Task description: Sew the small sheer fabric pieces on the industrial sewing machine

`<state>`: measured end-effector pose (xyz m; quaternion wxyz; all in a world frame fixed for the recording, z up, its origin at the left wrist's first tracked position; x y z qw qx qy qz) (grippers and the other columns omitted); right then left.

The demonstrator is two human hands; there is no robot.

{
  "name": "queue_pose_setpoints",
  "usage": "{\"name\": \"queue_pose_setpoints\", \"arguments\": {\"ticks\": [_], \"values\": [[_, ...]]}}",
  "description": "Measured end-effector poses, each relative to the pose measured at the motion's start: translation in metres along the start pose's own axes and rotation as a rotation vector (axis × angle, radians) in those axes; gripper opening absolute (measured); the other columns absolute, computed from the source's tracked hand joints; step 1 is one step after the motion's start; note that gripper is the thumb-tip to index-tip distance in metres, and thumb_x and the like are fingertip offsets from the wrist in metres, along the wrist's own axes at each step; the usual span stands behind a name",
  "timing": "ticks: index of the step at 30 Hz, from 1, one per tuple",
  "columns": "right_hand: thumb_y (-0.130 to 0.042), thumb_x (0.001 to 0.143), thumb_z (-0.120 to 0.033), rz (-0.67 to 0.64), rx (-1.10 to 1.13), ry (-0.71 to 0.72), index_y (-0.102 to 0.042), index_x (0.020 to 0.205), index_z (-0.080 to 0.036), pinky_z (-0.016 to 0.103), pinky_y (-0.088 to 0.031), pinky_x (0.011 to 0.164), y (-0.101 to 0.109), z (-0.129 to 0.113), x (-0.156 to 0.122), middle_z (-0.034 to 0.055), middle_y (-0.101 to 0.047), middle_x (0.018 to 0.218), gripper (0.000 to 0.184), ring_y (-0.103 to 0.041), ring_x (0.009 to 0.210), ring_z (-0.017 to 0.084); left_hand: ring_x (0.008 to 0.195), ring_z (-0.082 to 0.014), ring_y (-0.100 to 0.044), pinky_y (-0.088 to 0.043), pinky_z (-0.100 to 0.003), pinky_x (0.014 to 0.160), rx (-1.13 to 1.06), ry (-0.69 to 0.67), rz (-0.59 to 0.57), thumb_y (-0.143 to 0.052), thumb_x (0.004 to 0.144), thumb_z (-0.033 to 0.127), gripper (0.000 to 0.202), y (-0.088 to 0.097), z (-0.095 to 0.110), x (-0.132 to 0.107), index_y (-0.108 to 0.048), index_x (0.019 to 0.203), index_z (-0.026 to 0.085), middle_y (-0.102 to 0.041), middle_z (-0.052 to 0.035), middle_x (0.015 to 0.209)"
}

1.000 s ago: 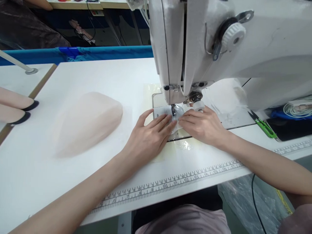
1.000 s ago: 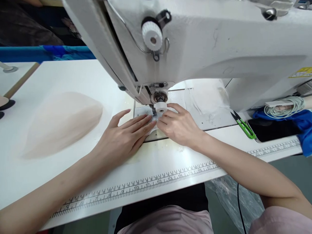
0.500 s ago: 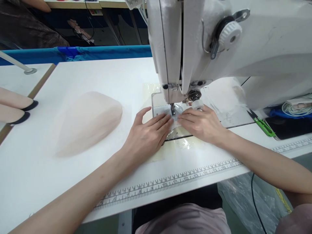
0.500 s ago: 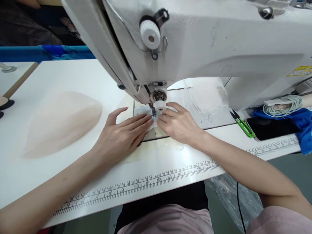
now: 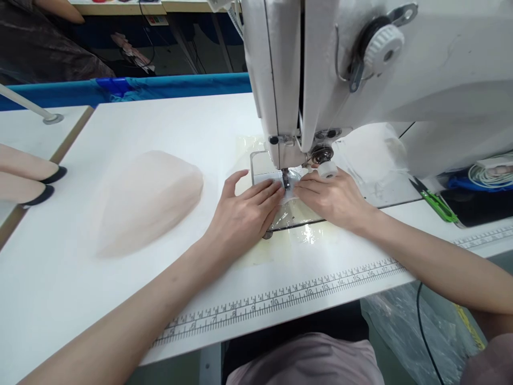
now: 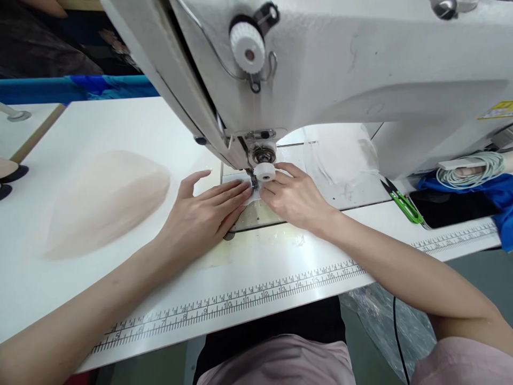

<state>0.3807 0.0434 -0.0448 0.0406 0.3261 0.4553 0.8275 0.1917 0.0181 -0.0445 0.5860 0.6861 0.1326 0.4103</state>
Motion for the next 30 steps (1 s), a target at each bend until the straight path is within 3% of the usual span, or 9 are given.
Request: {"name": "queue_pose_setpoints", "arguments": {"ticks": [9, 15, 18, 21, 23, 25, 27, 28, 30], "values": [[-0.035, 0.095, -0.001, -0.086, 0.022, -0.027, -0.071, 0.093, -0.015, 0.035, -0.043, 0.091, -0.002, 0.001, 0.002, 0.0019, -0.075, 0.093, 0.039, -0.063, 0.086, 0.014, 0.116, -0.0254, -0.063, -0.034, -0.057, 0.106, -0.005, 0.003, 0.019, -0.042, 0.099, 0.02, 0.031, -0.003, -0.004, 0.0, -0.061, 0.123, 0.024, -0.067, -0.0078, 0.123], [-0.044, 0.092, -0.001, -0.038, 0.01, -0.024, -0.072, 0.09, -0.015, 0.033, -0.046, 0.08, -0.004, 0.002, 0.002, 0.0011, -0.075, 0.09, 0.031, -0.063, 0.081, 0.015, 0.119, -0.0237, -0.061, -0.038, -0.052, 0.106, 0.018, -0.001, 0.014, -0.041, 0.099, 0.02, 0.032, -0.005, -0.004, -0.001, -0.06, 0.124, 0.02, -0.066, -0.008, 0.125], [-0.044, 0.091, -0.001, -0.053, 0.031, -0.042, -0.072, 0.09, -0.016, 0.034, -0.045, 0.076, -0.006, 0.002, 0.001, 0.0016, -0.075, 0.089, 0.031, -0.063, 0.081, 0.017, 0.124, -0.0247, -0.057, -0.041, -0.047, 0.107, 0.014, 0.028, 0.002, -0.044, 0.099, 0.03, 0.036, -0.008, -0.006, -0.002, -0.058, 0.128, 0.015, -0.062, -0.0111, 0.13], [-0.043, 0.09, -0.001, -0.056, 0.081, -0.081, -0.072, 0.092, -0.016, 0.036, -0.044, 0.079, -0.006, 0.001, 0.0, 0.0031, -0.075, 0.091, 0.032, -0.062, 0.082, 0.017, 0.128, -0.0302, -0.052, -0.039, -0.05, 0.108, 0.047, 0.055, -0.029, -0.045, 0.097, 0.043, 0.051, -0.008, -0.006, -0.005, -0.052, 0.133, 0.008, -0.056, -0.0171, 0.136], [-0.042, 0.089, -0.002, -0.048, 0.124, -0.102, -0.071, 0.092, -0.015, 0.036, -0.043, 0.08, -0.003, -0.001, 0.0, 0.0045, -0.075, 0.091, 0.032, -0.062, 0.082, 0.017, 0.119, -0.0325, -0.059, -0.042, -0.052, 0.102, 0.119, 0.036, -0.017, -0.047, 0.095, 0.047, 0.051, -0.001, -0.004, -0.006, -0.057, 0.129, 0.01, -0.061, -0.0168, 0.13], [-0.041, 0.087, -0.001, -0.045, 0.152, -0.104, -0.071, 0.087, -0.015, 0.036, -0.042, 0.081, 0.001, -0.004, -0.001, 0.0037, -0.075, 0.088, 0.033, -0.062, 0.081, 0.017, 0.087, -0.0281, -0.07, -0.049, -0.049, 0.086, 0.211, -0.004, 0.048, -0.05, 0.094, 0.044, 0.035, 0.009, -0.002, -0.007, -0.067, 0.109, 0.016, -0.074, -0.0104, 0.102], [-0.04, 0.084, 0.002, -0.029, 0.166, -0.091, -0.069, 0.081, -0.017, 0.034, -0.043, 0.081, 0.006, -0.008, 0.0, 0.0012, -0.075, 0.083, 0.036, -0.063, 0.079, 0.016, 0.061, -0.0211, -0.066, -0.048, -0.042, 0.069, 0.262, -0.035, 0.134, -0.054, 0.094, 0.035, 0.022, 0.017, 0.0, -0.006, -0.068, 0.088, 0.02, -0.073, -0.0029, 0.075], [-0.039, 0.083, 0.003, -0.011, 0.175, -0.085, -0.069, 0.078, -0.018, 0.033, -0.043, 0.081, 0.008, -0.011, 0.0, 0.0, -0.074, 0.081, 0.037, -0.063, 0.078, 0.015, 0.061, -0.0199, -0.065, -0.047, -0.04, 0.066, 0.252, -0.044, 0.16, -0.054, 0.094, 0.03, 0.018, 0.019, -0.001, -0.005, -0.067, 0.086, 0.021, -0.072, -0.0019, 0.072], [-0.039, 0.084, 0.003, 0.029, 0.212, -0.078, -0.068, 0.076, -0.018, 0.031, -0.045, 0.081, 0.012, -0.015, 0.0, -0.0009, -0.074, 0.082, 0.036, -0.064, 0.077, 0.014, 0.082, -0.0217, -0.069, -0.049, -0.038, 0.073, 0.171, -0.06, 0.155, -0.051, 0.094, 0.02, 0.016, 0.018, -0.003, -0.003, -0.066, 0.099, 0.019, -0.074, -0.0052, 0.093]]}}
Point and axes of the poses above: each hand's wrist, its own x-axis towards the middle knuckle, its own y-axis out of the back of the hand, z = x × y, the point moved 2 cm from there along x, towards the middle knuckle
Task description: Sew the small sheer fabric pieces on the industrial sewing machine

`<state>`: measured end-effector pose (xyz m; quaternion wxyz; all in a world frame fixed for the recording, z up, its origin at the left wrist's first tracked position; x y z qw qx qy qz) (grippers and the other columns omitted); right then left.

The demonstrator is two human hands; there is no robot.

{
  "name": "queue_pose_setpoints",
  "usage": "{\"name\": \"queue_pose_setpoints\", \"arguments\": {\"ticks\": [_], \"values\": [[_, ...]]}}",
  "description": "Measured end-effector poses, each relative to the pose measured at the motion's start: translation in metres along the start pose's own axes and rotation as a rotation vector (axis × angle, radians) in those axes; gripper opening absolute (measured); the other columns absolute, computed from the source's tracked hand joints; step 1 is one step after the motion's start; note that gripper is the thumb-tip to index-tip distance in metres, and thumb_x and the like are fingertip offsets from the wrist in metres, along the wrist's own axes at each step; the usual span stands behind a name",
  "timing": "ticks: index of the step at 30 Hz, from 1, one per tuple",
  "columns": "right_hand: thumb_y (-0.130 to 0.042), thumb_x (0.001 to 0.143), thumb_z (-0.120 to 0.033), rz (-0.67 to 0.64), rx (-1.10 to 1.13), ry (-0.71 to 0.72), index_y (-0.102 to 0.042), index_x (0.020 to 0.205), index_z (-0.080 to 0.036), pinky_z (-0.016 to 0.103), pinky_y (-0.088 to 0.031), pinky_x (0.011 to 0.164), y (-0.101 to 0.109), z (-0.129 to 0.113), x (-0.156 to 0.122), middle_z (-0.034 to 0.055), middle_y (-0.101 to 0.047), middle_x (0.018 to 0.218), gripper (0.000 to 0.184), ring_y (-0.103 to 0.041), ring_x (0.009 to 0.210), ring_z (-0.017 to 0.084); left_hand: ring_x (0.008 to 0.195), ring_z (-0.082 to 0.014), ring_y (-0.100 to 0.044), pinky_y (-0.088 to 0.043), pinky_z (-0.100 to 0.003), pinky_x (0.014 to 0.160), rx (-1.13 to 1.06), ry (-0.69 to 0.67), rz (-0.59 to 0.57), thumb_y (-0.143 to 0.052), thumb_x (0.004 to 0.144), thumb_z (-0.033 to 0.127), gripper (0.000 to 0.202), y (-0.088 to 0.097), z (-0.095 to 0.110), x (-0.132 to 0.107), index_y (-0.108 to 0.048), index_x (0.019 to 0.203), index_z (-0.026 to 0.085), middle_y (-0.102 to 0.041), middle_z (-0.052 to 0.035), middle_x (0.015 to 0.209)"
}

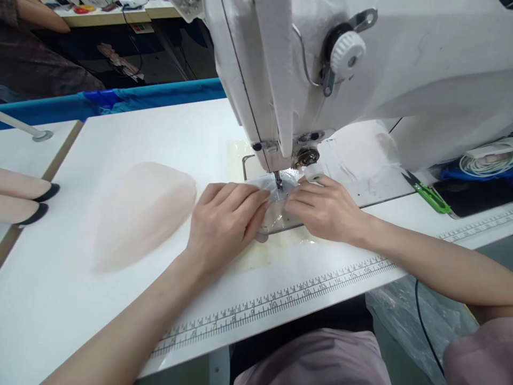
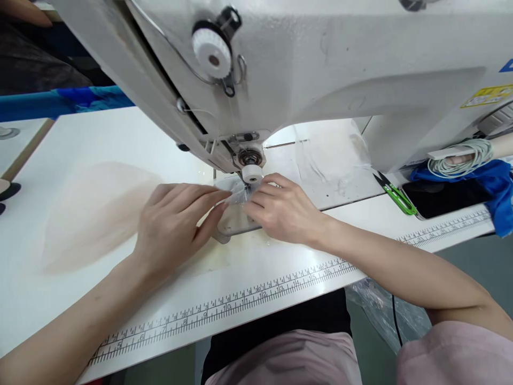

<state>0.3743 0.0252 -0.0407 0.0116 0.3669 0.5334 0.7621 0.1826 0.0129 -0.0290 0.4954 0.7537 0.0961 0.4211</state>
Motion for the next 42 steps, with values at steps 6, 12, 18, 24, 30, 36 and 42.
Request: {"name": "queue_pose_setpoints", "arguments": {"ticks": [6, 12, 18, 24, 30, 36, 42], "values": [[-0.042, 0.089, -0.003, -0.103, 0.054, -0.099, -0.068, 0.099, -0.011, 0.03, -0.052, 0.076, 0.0, -0.007, 0.0, 0.0068, -0.073, 0.105, 0.029, -0.066, 0.088, 0.018, 0.1, -0.0232, -0.064, -0.047, -0.041, 0.09, -0.22, 0.026, -0.149, -0.041, 0.093, 0.01, 0.034, -0.016, -0.002, -0.002, -0.058, 0.123, 0.014, -0.069, -0.0085, 0.113], [-0.043, 0.097, -0.018, -0.25, 0.045, -0.231, -0.064, 0.097, -0.01, 0.03, -0.054, 0.068, -0.002, -0.001, 0.001, 0.0142, -0.07, 0.112, 0.022, -0.065, 0.096, 0.021, 0.098, -0.025, -0.06, -0.047, -0.043, 0.085, -0.268, 0.073, -0.21, -0.044, 0.096, 0.024, 0.031, -0.015, 0.003, -0.003, -0.065, 0.117, 0.017, -0.065, -0.0107, 0.108], [-0.044, 0.099, -0.025, -0.256, -0.011, -0.238, -0.062, 0.112, -0.008, 0.03, -0.052, 0.067, -0.004, 0.007, 0.0, 0.0125, -0.072, 0.108, 0.028, -0.066, 0.098, 0.022, 0.123, -0.0292, -0.056, -0.038, -0.049, 0.108, -0.177, -0.021, -0.202, -0.049, 0.096, 0.039, 0.044, -0.016, 0.013, -0.005, -0.059, 0.127, 0.01, -0.062, -0.0166, 0.129], [-0.044, 0.1, -0.026, -0.186, -0.073, -0.158, -0.068, 0.111, -0.009, 0.032, -0.053, 0.077, -0.007, 0.012, -0.001, 0.0093, -0.072, 0.112, 0.031, -0.066, 0.1, 0.021, 0.122, -0.0307, -0.057, -0.034, -0.052, 0.113, -0.106, -0.039, -0.184, -0.051, 0.094, 0.044, 0.051, -0.016, 0.019, -0.005, -0.059, 0.126, 0.005, -0.064, -0.0187, 0.124], [-0.05, 0.097, -0.024, -0.149, -0.076, -0.146, -0.069, 0.11, -0.009, 0.031, -0.053, 0.076, -0.007, 0.013, -0.002, 0.0074, -0.073, 0.109, 0.028, -0.067, 0.094, 0.02, 0.121, -0.0309, -0.058, -0.034, -0.053, 0.113, -0.089, -0.041, -0.179, -0.052, 0.094, 0.045, 0.051, -0.015, 0.02, -0.005, -0.059, 0.125, 0.005, -0.065, -0.019, 0.123], [-0.048, 0.098, -0.024, -0.147, -0.08, -0.149, -0.068, 0.112, -0.01, 0.033, -0.053, 0.077, -0.008, 0.013, -0.003, 0.0083, -0.073, 0.11, 0.029, -0.066, 0.097, 0.021, 0.121, -0.0306, -0.059, -0.035, -0.054, 0.112, -0.083, -0.037, -0.179, -0.051, 0.094, 0.045, 0.05, -0.015, 0.02, -0.006, -0.059, 0.126, 0.006, -0.065, -0.0179, 0.123], [-0.048, 0.098, -0.025, -0.15, -0.074, -0.145, -0.066, 0.115, -0.008, 0.035, -0.052, 0.082, -0.01, 0.013, -0.003, 0.0095, -0.072, 0.112, 0.03, -0.064, 0.104, 0.022, 0.121, -0.0307, -0.058, -0.034, -0.055, 0.113, -0.081, -0.036, -0.178, -0.048, 0.095, 0.045, 0.051, -0.016, 0.02, -0.005, -0.058, 0.127, 0.006, -0.064, -0.0184, 0.125]]}}
Point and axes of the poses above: each hand's wrist, its own x-axis towards the middle knuckle, its own y-axis out of the back of the hand, z = x × y, the point moved 2 cm from there along x, towards the middle knuckle
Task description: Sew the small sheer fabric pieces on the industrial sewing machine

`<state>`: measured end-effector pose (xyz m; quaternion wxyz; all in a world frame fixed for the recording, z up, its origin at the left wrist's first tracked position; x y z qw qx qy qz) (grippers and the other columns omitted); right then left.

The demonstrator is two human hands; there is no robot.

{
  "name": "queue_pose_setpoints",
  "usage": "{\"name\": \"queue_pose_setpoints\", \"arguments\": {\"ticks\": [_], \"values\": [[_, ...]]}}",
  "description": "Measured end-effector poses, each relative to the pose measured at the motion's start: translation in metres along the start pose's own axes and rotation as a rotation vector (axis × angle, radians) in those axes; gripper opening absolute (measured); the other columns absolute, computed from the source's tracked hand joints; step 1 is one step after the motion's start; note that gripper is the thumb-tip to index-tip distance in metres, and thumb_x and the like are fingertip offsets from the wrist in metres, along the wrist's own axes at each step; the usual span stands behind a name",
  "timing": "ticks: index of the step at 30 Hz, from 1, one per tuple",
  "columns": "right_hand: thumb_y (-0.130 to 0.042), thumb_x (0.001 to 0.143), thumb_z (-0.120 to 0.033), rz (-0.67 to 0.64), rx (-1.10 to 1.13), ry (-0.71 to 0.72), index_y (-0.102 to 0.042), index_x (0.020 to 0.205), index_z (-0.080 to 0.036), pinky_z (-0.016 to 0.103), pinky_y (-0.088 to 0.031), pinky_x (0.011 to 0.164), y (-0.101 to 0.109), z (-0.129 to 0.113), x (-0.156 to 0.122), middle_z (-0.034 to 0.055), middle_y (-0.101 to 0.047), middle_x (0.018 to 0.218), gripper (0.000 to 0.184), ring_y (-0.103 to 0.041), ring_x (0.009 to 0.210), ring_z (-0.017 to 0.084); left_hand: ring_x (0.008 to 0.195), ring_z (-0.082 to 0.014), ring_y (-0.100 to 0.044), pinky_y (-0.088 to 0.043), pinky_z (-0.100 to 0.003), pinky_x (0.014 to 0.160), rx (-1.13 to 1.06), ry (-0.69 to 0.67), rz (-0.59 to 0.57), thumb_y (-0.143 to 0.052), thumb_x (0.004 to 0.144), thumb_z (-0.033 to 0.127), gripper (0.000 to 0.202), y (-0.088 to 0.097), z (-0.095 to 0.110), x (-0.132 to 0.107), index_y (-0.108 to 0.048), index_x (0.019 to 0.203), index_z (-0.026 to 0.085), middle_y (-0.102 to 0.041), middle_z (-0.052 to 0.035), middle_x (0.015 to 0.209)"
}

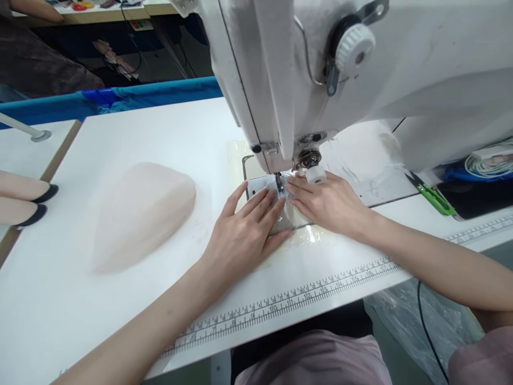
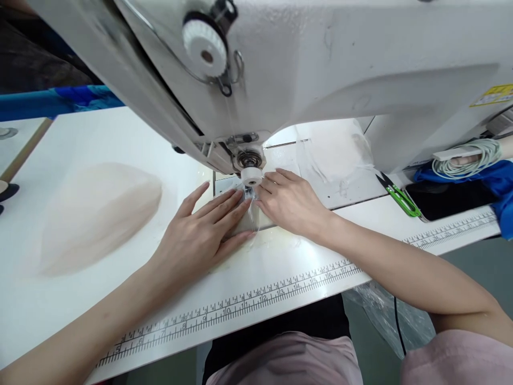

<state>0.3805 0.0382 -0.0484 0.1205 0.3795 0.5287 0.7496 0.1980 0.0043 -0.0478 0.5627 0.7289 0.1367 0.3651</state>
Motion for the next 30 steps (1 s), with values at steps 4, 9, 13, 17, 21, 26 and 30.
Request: {"name": "queue_pose_setpoints", "arguments": {"ticks": [4, 9, 13, 17, 21, 26, 30], "values": [[-0.05, 0.096, -0.02, 0.034, 0.035, 0.022, -0.067, 0.112, -0.01, 0.036, -0.05, 0.084, 0.002, 0.0, -0.001, 0.0088, -0.072, 0.112, 0.026, -0.064, 0.103, 0.021, 0.121, -0.0316, -0.058, -0.034, -0.057, 0.111, 0.001, 0.013, 0.001, -0.045, 0.096, 0.049, 0.055, 0.0, 0.0, 0.001, -0.057, 0.128, 0.006, -0.063, -0.0188, 0.126], [-0.048, 0.092, -0.011, 0.099, 0.131, 0.149, -0.07, 0.094, -0.013, 0.031, -0.047, 0.074, 0.013, -0.002, -0.003, 0.0055, -0.074, 0.099, 0.022, -0.065, 0.09, 0.018, 0.111, -0.0317, -0.064, -0.041, -0.057, 0.106, -0.028, -0.102, 0.082, -0.053, 0.09, 0.055, 0.058, 0.009, 0.0, -0.003, -0.059, 0.122, 0.007, -0.069, -0.017, 0.116], [-0.049, 0.094, -0.042, -0.027, 0.217, 0.247, -0.068, 0.086, -0.013, 0.034, -0.045, 0.069, 0.024, -0.005, -0.004, 0.0061, -0.072, 0.084, 0.035, -0.062, 0.076, 0.02, 0.095, -0.0226, -0.07, -0.051, -0.042, 0.095, -0.016, -0.17, 0.148, -0.063, 0.089, 0.026, 0.025, 0.013, -0.002, -0.008, -0.064, 0.107, 0.01, -0.074, -0.0106, 0.103], [-0.053, 0.089, -0.055, -0.045, 0.197, 0.223, -0.065, 0.097, -0.01, 0.036, -0.045, 0.07, 0.025, -0.007, -0.003, 0.011, -0.07, 0.092, 0.048, -0.06, 0.077, 0.022, 0.088, -0.0186, -0.07, -0.053, -0.038, 0.094, -0.064, -0.129, 0.186, -0.06, 0.088, 0.011, 0.014, 0.01, -0.002, -0.008, -0.065, 0.1, 0.011, -0.075, -0.0071, 0.098], [-0.051, 0.092, -0.01, 0.03, 0.109, 0.223, -0.068, 0.093, -0.013, 0.031, -0.046, 0.071, 0.019, -0.011, -0.005, 0.0058, -0.073, 0.091, 0.018, -0.062, 0.081, 0.017, 0.089, -0.0196, -0.07, -0.054, -0.038, 0.09, -0.095, -0.078, 0.196, -0.061, 0.088, 0.016, 0.018, 0.009, 0.0, -0.005, -0.065, 0.104, 0.011, -0.074, -0.0085, 0.101], [-0.052, 0.089, -0.005, 0.105, 0.096, 0.295, -0.071, 0.079, -0.016, 0.031, -0.052, 0.078, 0.022, -0.012, -0.006, 0.0019, -0.075, 0.088, 0.024, -0.066, 0.087, 0.016, 0.104, -0.0253, -0.067, -0.056, -0.039, 0.083, -0.026, -0.067, 0.1, -0.056, 0.09, 0.018, 0.03, 0.009, 0.004, -0.007, -0.063, 0.118, 0.012, -0.069, -0.0106, 0.119], [-0.053, 0.089, -0.007, 0.118, 0.117, 0.326, -0.071, 0.073, -0.018, 0.031, -0.055, 0.08, 0.025, -0.013, -0.005, -0.0004, -0.076, 0.083, 0.026, -0.068, 0.08, 0.014, 0.114, -0.0244, -0.063, -0.052, -0.043, 0.098, -0.03, -0.101, 0.072, -0.053, 0.091, 0.016, 0.032, 0.01, 0.005, -0.011, -0.063, 0.121, 0.013, -0.068, -0.01, 0.12]]}}
Point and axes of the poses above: each hand's wrist, its own x-axis towards the middle knuckle, its own y-axis out of the back of the hand, z = x × y, the point moved 2 cm from there along x, towards the middle knuckle
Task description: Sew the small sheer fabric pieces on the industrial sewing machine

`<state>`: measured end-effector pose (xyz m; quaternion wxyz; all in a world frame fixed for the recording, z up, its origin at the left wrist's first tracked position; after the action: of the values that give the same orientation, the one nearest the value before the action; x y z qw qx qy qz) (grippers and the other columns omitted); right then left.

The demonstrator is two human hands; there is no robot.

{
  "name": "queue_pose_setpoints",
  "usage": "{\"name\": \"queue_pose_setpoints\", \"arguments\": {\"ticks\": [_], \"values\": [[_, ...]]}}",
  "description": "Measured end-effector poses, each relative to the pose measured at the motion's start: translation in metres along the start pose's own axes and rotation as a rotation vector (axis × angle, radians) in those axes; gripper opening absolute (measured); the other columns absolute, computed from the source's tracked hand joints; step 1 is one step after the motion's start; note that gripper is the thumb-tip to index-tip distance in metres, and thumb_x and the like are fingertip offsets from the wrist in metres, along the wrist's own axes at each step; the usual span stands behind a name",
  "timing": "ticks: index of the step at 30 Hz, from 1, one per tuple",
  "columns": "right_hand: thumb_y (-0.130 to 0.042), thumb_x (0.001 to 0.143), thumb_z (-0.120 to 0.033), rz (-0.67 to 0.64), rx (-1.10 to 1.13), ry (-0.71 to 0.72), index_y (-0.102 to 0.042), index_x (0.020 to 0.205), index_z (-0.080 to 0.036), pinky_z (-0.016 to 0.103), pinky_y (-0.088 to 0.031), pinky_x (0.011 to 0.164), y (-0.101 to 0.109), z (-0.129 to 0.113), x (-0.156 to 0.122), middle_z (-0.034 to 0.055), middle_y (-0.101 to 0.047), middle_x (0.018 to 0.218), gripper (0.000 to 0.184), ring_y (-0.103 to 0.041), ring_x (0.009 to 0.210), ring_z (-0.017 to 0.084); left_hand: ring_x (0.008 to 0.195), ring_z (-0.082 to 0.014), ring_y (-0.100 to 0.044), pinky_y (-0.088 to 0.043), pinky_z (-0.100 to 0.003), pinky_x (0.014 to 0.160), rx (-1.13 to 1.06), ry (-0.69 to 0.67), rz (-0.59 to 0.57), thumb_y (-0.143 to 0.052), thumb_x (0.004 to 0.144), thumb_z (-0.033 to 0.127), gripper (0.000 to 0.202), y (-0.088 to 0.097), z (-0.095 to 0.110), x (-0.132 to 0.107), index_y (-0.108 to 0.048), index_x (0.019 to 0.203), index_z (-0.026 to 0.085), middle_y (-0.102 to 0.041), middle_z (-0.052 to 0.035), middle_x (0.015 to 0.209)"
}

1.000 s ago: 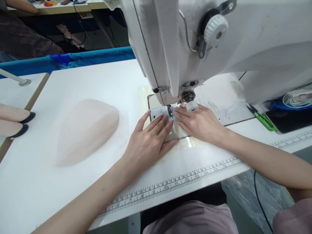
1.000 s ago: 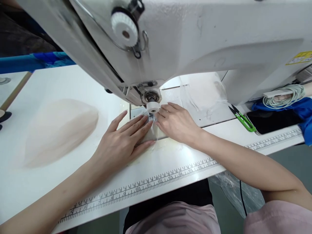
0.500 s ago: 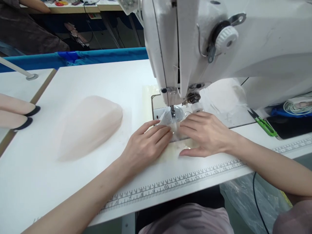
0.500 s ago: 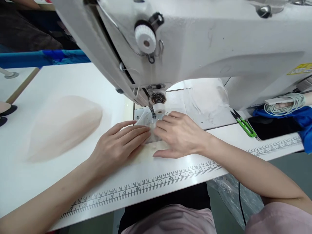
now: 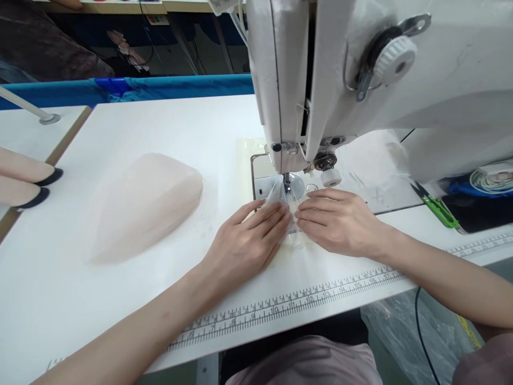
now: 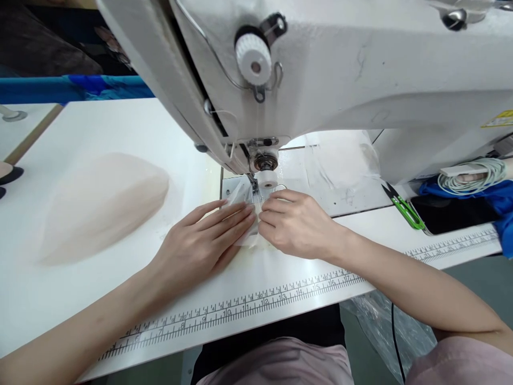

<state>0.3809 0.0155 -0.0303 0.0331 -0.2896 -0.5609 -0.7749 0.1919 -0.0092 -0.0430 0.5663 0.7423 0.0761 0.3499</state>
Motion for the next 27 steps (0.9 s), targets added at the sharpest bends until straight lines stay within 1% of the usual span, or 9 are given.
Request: {"name": "queue_pose_setpoints", "arguments": {"ticks": [4, 12, 15, 19, 24, 27], "values": [[-0.055, 0.088, -0.008, 0.014, 0.015, -0.008, -0.071, 0.072, -0.017, 0.031, -0.057, 0.079, 0.0, 0.0, 0.001, 0.0, -0.076, 0.081, 0.025, -0.069, 0.078, 0.015, 0.111, -0.0237, -0.066, -0.049, -0.045, 0.104, -0.004, -0.016, 0.001, -0.052, 0.092, 0.016, 0.03, 0.001, 0.0, 0.0, -0.063, 0.12, 0.011, -0.068, -0.0108, 0.119], [-0.052, 0.088, -0.006, 0.008, -0.011, -0.01, -0.071, 0.07, -0.019, 0.03, -0.057, 0.079, -0.002, 0.001, 0.001, -0.0013, -0.076, 0.079, 0.029, -0.069, 0.077, 0.014, 0.109, -0.0218, -0.067, -0.051, -0.044, 0.103, 0.062, -0.025, -0.002, -0.052, 0.093, 0.016, 0.027, 0.002, 0.001, 0.002, -0.064, 0.117, 0.011, -0.069, -0.0099, 0.118], [-0.052, 0.088, -0.006, 0.0, -0.014, -0.013, -0.071, 0.071, -0.019, 0.03, -0.057, 0.079, -0.003, 0.001, 0.0, -0.0015, -0.076, 0.079, 0.029, -0.069, 0.079, 0.014, 0.11, -0.0213, -0.066, -0.05, -0.044, 0.103, 0.061, -0.012, -0.011, -0.05, 0.093, 0.016, 0.028, 0.001, 0.0, 0.001, -0.063, 0.117, 0.012, -0.069, -0.0095, 0.118], [-0.052, 0.088, -0.005, 0.018, -0.018, -0.011, -0.071, 0.073, -0.018, 0.03, -0.056, 0.081, -0.005, 0.003, -0.001, -0.0005, -0.076, 0.082, 0.028, -0.069, 0.081, 0.015, 0.111, -0.0228, -0.065, -0.049, -0.046, 0.104, 0.039, -0.002, -0.012, -0.05, 0.093, 0.015, 0.029, -0.002, -0.002, 0.002, -0.063, 0.119, 0.01, -0.068, -0.0111, 0.119], [-0.05, 0.089, -0.005, 0.02, -0.04, -0.024, -0.071, 0.076, -0.018, 0.03, -0.055, 0.084, -0.009, 0.008, 0.0, -0.0001, -0.076, 0.086, 0.028, -0.069, 0.085, 0.015, 0.113, -0.024, -0.064, -0.047, -0.049, 0.106, -0.009, 0.048, -0.018, -0.048, 0.094, 0.016, 0.032, -0.007, -0.008, 0.005, -0.063, 0.122, 0.015, -0.066, -0.0102, 0.121], [-0.049, 0.09, -0.006, 0.036, -0.072, -0.026, -0.072, 0.078, -0.018, 0.03, -0.056, 0.081, -0.011, 0.01, 0.0, 0.0001, -0.076, 0.088, 0.028, -0.069, 0.086, 0.015, 0.113, -0.025, -0.065, -0.046, -0.052, 0.106, 0.008, 0.059, -0.001, -0.047, 0.094, 0.017, 0.032, -0.009, -0.01, 0.006, -0.063, 0.122, 0.015, -0.067, -0.0105, 0.121]]}}
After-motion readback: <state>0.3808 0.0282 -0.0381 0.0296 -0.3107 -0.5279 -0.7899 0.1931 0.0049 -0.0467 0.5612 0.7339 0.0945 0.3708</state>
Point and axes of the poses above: each hand's wrist, its own x-axis towards the middle knuckle, its own y-axis out of the back of the hand, z = x × y, the point moved 2 cm from there along x, towards the middle knuckle
